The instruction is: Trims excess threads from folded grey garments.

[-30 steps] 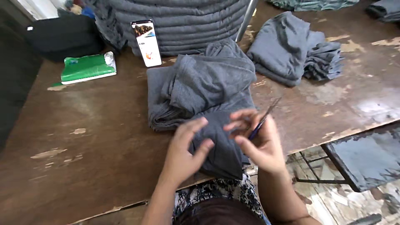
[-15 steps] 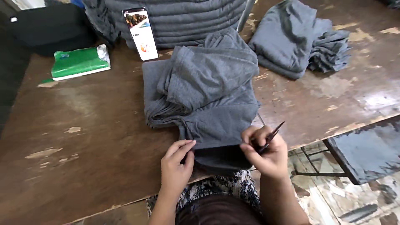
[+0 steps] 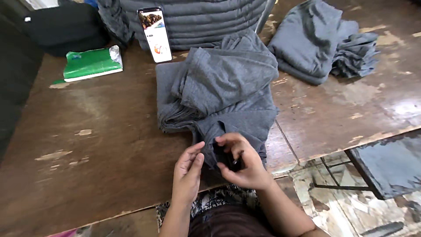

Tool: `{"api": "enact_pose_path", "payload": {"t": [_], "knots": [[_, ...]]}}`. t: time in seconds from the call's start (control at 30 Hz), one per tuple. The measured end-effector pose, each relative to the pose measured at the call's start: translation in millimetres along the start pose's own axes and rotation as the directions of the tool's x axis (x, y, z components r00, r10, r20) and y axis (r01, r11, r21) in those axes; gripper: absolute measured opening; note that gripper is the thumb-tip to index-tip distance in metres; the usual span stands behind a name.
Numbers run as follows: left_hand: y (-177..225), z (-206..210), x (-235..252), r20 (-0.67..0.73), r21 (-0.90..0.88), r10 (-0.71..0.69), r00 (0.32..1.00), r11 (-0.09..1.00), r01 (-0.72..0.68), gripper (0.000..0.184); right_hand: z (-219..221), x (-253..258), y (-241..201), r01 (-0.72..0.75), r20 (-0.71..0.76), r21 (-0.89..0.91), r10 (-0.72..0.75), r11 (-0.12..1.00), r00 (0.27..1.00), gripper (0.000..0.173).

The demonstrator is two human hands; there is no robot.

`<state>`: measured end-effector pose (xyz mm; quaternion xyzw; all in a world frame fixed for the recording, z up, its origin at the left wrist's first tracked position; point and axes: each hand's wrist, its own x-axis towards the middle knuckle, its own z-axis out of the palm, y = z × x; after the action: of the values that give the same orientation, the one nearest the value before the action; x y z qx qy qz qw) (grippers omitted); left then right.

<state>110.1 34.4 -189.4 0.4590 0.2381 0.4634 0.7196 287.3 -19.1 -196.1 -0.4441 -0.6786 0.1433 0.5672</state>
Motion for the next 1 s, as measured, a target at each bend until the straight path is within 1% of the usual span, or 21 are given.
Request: {"api": "enact_pose_path", "payload": {"t": [0.1,0.17,0.27,0.33,0.4,0.47,0.53,0.6,0.63,0.67,0.73,0.77,0.83,0.9,1.0], "knots": [[2.4,0.0,-3.7,0.045,0.006,0.01,0.999,1.0,-0.01,0.034,6.1,6.2,-7.4,0.1,0.064,-0.076,-0.095,0.992,0.993,0.021],[2.9,-0.7,-6.0,0.056,0.041,0.037,0.998,0.998,-0.04,0.036,8.8,9.9,-8.6,0.158,0.067,-0.13,-0.15,0.979,0.986,0.016],[3.4,-0.7,-9.6,0.088,0.077,0.085,0.993,0.993,-0.092,0.039,14.1,8.4,-7.8,0.208,-0.013,-0.188,-0.214,0.96,0.977,0.016],[1.0,2.1,-11.5,0.118,0.108,0.116,0.986,0.986,-0.129,0.043,16.1,4.1,-10.3,0.207,-0.069,-0.2,-0.225,0.958,0.972,0.017],[-4.6,6.2,-14.0,0.118,0.158,0.162,0.98,0.971,-0.18,0.046,15.2,1.2,-15.8,0.19,-0.078,-0.184,-0.207,0.964,0.975,0.016],[-11.6,8.3,-15.5,0.094,0.251,0.234,0.968,0.935,-0.25,0.042,14.0,-2.1,-22.0,0.159,-0.064,-0.149,-0.171,0.976,0.983,0.017],[-17.6,8.2,-14.3,0.092,0.363,0.317,0.944,0.872,-0.329,0.034,14.6,-5.2,-28.6,0.142,-0.054,-0.102,-0.148,0.985,0.988,0.018],[-23.4,7.9,-11.4,0.093,0.452,0.402,0.911,0.798,-0.399,0.023,16.0,-8.4,-34.7,0.124,-0.031,-0.021,-0.124,0.992,0.992,0.02],[-24.7,8.5,-9.8,0.086,0.47,0.429,0.899,0.779,-0.416,0.017,16.7,-9.7,-36.5,0.117,-0.021,0.028,-0.116,0.993,0.993,0.02],[-24.8,9.5,-8.5,0.073,0.462,0.436,0.897,0.782,-0.418,0.013,17.1,-10.9,-37.4,0.105,-0.015,0.074,-0.104,0.992,0.994,0.019],[-22.7,10.5,-8.2,0.037,0.386,0.395,0.918,0.842,-0.378,0.014,16.6,-13.0,-35.7,0.051,-0.03,0.1,-0.048,0.994,0.998,0.015],[-21.1,10.7,-8.7,-0.001,0.334,0.357,0.934,0.881,-0.337,0.015,14.2,-13.9,-32.9,-0.001,-0.025,0.067,0.002,0.998,1.0,0.014],[-18.2,10.2,-9.2,-0.105,0.209,0.257,0.961,0.95,-0.232,0.012,7.6,-17.1,-24.6,-0.133,0.018,-0.032,0.134,0.991,0.991,0.025],[-15.1,9.4,-8.4,-0.178,0.07,0.157,0.971,0.987,-0.146,0.008,2.9,-21.2,-18.9,-0.228,0.08,-0.143,0.241,0.963,0.967,0.036],[-9.6,13.7,-8.5,-0.232,-0.103,0.049,0.971,0.992,-0.075,0.011,1.6,-24.5,-20.3,-0.244,0.143,-0.287,0.293,0.926,0.945,0.039]]}}
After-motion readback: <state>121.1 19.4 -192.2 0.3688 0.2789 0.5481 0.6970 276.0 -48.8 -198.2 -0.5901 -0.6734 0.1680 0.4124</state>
